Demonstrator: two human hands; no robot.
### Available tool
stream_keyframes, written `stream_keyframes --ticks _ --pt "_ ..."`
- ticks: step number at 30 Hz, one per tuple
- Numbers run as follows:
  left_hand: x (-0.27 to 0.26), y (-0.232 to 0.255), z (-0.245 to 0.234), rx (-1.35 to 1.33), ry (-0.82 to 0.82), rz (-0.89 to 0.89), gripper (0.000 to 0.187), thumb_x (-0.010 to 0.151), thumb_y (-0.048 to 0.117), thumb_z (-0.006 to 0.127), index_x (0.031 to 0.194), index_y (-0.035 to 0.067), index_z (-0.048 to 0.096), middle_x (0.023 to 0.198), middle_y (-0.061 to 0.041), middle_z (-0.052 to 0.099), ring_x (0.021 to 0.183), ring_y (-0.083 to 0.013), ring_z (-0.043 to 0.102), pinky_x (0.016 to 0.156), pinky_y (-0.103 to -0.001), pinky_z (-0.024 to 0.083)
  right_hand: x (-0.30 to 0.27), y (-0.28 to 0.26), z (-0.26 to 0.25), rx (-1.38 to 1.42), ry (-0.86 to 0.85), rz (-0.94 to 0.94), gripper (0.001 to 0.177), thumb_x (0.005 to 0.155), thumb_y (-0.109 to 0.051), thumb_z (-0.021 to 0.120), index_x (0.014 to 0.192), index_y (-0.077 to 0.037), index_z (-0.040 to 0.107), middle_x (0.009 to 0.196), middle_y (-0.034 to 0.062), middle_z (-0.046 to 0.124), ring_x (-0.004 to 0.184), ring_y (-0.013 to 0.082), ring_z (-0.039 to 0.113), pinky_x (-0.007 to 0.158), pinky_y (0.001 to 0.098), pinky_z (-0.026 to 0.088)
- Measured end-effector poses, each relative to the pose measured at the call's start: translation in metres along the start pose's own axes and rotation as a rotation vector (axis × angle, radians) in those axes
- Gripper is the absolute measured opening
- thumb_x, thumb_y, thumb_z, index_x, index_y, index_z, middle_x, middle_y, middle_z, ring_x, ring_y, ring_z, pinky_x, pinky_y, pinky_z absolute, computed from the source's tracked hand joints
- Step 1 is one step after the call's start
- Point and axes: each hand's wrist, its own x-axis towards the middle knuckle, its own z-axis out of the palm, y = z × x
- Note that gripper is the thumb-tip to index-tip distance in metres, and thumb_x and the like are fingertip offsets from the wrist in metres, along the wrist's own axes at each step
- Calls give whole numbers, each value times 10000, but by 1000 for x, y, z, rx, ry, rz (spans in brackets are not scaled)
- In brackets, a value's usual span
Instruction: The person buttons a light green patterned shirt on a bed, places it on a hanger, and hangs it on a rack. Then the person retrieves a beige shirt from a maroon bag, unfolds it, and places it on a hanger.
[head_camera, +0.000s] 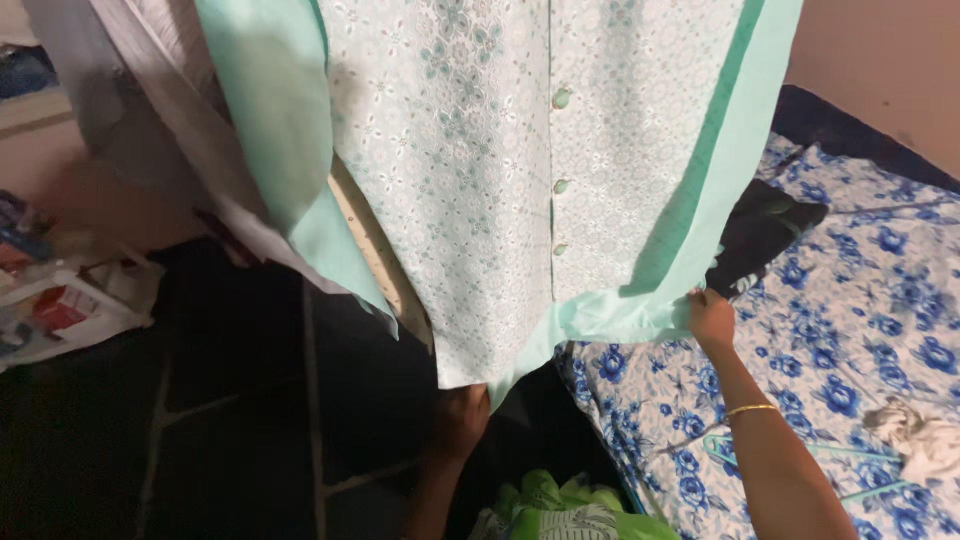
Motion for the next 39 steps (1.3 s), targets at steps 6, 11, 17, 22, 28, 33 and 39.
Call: stream_keyframes --ticks 6,11,17,22,28,33,39 --pt "1 0 0 -72 -34 161 155 900 19 689 1037 48 621 800 -156 641 728 -369 663 668 -472 544 -4 10 -28 319 77 275 379 965 -325 747 1096 28 702 918 185 716 793 321 678 733 458 533" --pt "-9 -4 3 -178 -85 175 188 839 46 703 1021 83 670 780 -134 655 709 -347 666 634 -456 536 -24 12 -51 994 192 462 521 934 -380 791 1253 25 711 1129 103 718 961 245 668 877 426 537" --pt "-33 14 -8 -71 -98 115 221 821 196 806 960 124 651 704 -103 616 617 -296 638 556 -434 517 -130 -61 6 1515 -167 1030 1010 941 -774 414 1556 18 292 1467 248 450 1378 385 433 1122 569 319" --pt "-29 21 -28 -261 -111 214 233 877 225 841 914 98 648 673 -113 581 585 -308 611 491 -431 471 -177 -140 77 1693 -506 967 918 919 -761 404 1490 -44 369 1328 150 550 1208 339 530 1025 537 398" --pt "-30 32 -50 -430 -176 -76 249 899 239 797 842 52 643 703 -163 608 624 -363 615 525 -447 471 -182 -173 89 1639 -577 727 494 1035 -621 506 1110 -134 536 1077 54 566 1056 271 549 967 492 421" --pt "-37 32 -46 -583 -233 -514 186 1003 233 662 1027 49 673 856 -171 721 780 -329 724 670 -390 556 -224 -216 76 1268 -291 527 200 925 -245 627 1055 -108 562 1040 50 648 994 226 612 937 433 473" --pt "-45 17 -17 -703 -136 -489 420 1058 92 490 1470 14 461 1422 -270 571 1299 -417 568 1006 -427 483 -284 -262 24 1082 -469 61 312 909 -51 669 1206 -57 574 1116 70 695 1027 149 654 913 306 524"
